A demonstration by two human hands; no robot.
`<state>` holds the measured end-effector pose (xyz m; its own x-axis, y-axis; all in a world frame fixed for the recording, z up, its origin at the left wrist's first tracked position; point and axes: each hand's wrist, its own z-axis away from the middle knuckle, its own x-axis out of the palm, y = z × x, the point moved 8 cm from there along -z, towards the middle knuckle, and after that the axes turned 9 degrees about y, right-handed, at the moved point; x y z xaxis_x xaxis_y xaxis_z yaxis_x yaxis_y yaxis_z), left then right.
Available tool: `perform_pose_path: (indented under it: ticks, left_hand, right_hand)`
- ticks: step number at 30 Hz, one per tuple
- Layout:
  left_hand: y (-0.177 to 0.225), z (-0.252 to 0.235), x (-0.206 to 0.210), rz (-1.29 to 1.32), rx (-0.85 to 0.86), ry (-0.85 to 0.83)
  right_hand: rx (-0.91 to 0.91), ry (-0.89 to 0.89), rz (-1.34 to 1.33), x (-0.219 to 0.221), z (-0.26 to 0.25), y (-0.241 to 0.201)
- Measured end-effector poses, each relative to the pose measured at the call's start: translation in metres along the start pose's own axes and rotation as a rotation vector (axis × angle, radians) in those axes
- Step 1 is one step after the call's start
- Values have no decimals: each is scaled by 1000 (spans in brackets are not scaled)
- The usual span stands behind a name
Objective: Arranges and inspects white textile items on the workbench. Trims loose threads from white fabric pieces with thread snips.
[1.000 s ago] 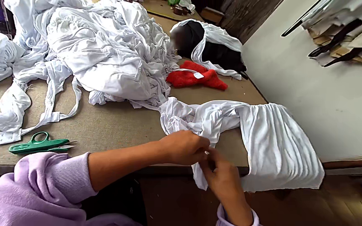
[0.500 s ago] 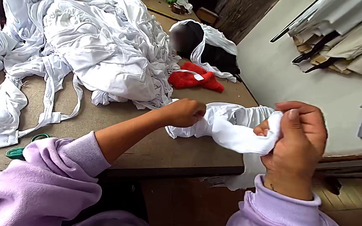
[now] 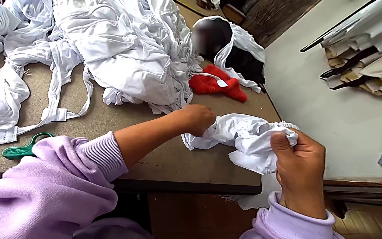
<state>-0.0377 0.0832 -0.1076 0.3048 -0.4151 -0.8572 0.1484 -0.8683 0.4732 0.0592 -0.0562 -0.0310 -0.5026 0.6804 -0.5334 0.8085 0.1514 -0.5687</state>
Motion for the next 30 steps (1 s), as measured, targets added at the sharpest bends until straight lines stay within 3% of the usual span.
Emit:
perform_pose_path:
  ticks: [2, 6, 8, 11, 14, 19, 21, 23, 25, 26, 28, 30]
  left_hand:
    - [6, -1, 1, 11, 52, 20]
    - [33, -3, -38, 478, 206, 219]
    - [27, -5, -45, 579, 223, 275]
    - [-13, -8, -40, 208, 60, 283]
    - [-43, -8, -13, -13, -110, 108]
    - [-24, -7, -34, -56, 1, 177]
    - [-11, -5, -47, 152, 55, 279]
    - [0, -5, -51, 545, 78, 348]
    - [12, -6, -49, 861, 94, 306]
    - [15, -5, -50, 880, 87, 267]
    - [5, -4, -52, 596, 64, 219]
    - [-11, 1, -37, 124, -24, 39]
  right_hand:
    - [19, -16, -2, 7, 1, 0]
    - [54, -236, 206, 34, 7, 10]
    - [26, -166, 257, 34, 6, 14]
    - [121, 7, 92, 17, -2, 21]
    - [121, 22, 42, 9, -6, 21]
    - [101, -42, 69, 20, -10, 18]
    - [95, -91, 62, 29, -13, 17]
    - [84, -188, 105, 41, -14, 16]
    - [36, -216, 198, 49, -14, 16]
    - [9, -198, 226, 48, -14, 16]
    - [7, -147, 243, 39, -18, 19]
    - [84, -88, 170, 27, -20, 24]
